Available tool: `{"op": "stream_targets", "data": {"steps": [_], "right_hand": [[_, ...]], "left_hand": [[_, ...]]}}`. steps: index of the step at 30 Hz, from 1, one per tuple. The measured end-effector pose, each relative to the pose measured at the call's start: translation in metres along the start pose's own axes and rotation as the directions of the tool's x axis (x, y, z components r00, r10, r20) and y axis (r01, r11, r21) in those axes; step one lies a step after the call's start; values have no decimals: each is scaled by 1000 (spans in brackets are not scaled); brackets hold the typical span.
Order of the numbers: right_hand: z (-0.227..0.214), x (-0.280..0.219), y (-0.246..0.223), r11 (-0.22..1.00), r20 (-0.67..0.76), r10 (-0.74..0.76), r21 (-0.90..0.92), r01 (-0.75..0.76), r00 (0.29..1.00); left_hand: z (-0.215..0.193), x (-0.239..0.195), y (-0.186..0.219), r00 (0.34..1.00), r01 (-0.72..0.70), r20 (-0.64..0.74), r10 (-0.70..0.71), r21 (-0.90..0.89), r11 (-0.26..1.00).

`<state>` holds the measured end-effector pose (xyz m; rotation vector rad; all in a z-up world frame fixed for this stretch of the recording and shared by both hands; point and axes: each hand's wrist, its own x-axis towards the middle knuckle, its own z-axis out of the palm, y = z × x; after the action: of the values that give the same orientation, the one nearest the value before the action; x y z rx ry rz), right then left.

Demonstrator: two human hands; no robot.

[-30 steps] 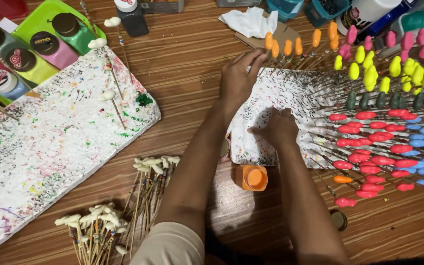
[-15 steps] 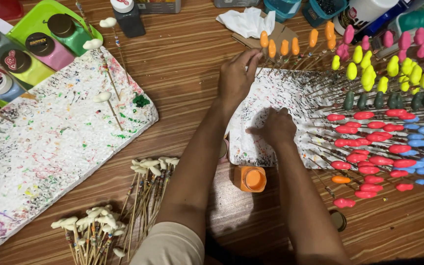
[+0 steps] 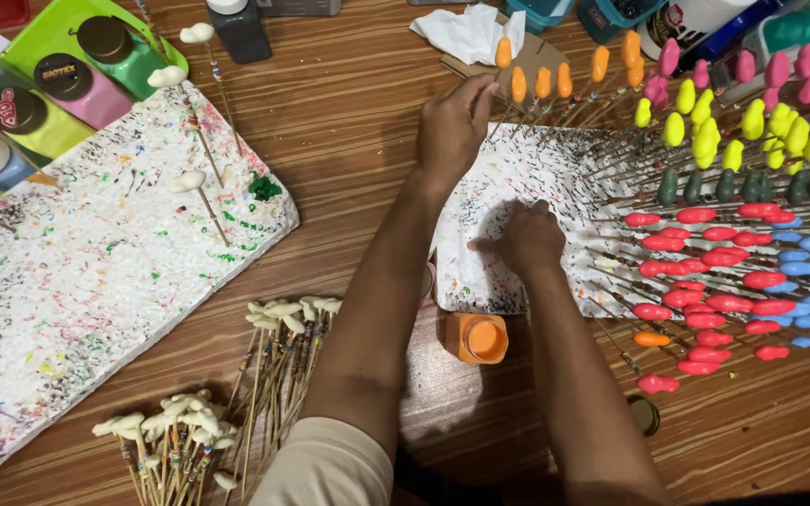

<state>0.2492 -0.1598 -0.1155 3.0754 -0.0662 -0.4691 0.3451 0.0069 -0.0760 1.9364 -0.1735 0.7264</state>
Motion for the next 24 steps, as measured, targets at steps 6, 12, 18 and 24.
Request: {"op": "stream_targets", "data": {"steps": [6,12,18,24], "right_hand": [[-2,0,-1,1000,16,21,9,-21,1000],[-4,0,-3,1000,30,14,8,-14,999],[-5,0,-4,999,52,33,7,-33,998],[0,-1,-1,1000,5,11,-9,-11,1000]], "left_hand": [[5,3,-5,999,33,-3,-33,9,999],[20,4,-24,999,35,34,-36,20,999],[12,4,-18,999,37,2,-37,-4,999],[4,4,4,998,63,10,-62,-29,998]]}}
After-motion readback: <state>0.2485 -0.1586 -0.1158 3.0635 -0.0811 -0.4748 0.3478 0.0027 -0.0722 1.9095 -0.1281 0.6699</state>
